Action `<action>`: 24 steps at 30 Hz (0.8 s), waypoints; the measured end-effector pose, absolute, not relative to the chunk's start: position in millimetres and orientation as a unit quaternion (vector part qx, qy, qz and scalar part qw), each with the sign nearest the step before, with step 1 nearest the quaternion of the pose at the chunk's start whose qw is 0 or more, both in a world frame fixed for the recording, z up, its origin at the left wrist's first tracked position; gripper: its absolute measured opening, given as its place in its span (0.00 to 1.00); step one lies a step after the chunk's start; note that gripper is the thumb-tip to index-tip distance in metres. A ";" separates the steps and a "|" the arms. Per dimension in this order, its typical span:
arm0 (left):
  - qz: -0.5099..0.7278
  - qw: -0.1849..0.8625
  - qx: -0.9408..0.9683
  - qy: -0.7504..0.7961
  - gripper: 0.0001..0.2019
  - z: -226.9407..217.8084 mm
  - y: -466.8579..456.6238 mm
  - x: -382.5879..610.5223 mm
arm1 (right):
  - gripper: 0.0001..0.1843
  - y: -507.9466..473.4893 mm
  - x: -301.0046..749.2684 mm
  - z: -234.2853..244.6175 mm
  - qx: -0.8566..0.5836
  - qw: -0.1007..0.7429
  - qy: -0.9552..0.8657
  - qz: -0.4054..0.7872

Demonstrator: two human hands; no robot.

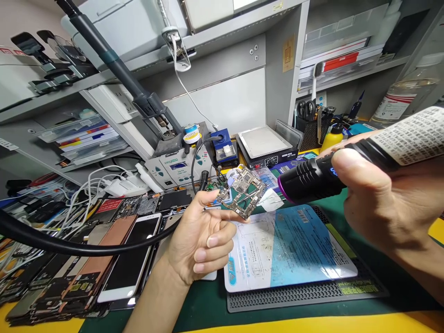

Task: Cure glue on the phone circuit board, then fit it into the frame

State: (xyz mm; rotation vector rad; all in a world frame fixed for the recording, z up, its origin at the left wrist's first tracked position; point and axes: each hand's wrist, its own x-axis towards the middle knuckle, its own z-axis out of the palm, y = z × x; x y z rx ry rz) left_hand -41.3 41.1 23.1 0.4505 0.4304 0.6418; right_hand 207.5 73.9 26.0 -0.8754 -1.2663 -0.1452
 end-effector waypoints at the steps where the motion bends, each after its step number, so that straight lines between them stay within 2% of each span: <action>1: 0.312 0.901 0.218 0.210 0.33 23.1 41.1 -41.1 | 0.15 73.9 207.3 26.2 -0.394 0.720 -0.568 -0.063; 9: 0.319 0.877 0.253 0.255 0.33 26.4 40.7 -38.7 | 0.14 72.6 208.1 26.6 -0.409 0.710 -0.572 -0.044; 14: 0.318 0.818 0.340 0.338 0.30 27.4 39.2 -37.4 | 0.13 73.0 208.4 27.7 -0.402 0.720 -0.565 -0.025; 17: 0.323 0.737 0.430 0.409 0.28 29.4 33.4 -38.1 | 0.16 74.4 209.4 29.7 -0.406 0.721 -0.561 -0.022; 20: 0.333 0.608 0.532 0.486 0.21 33.1 25.1 -37.0 | 0.18 76.3 211.3 32.6 -0.409 0.732 -0.544 0.015; 24: 0.295 0.454 0.646 0.538 0.21 32.4 18.4 -28.7 | 0.17 79.1 214.3 35.8 -0.414 0.736 -0.532 0.066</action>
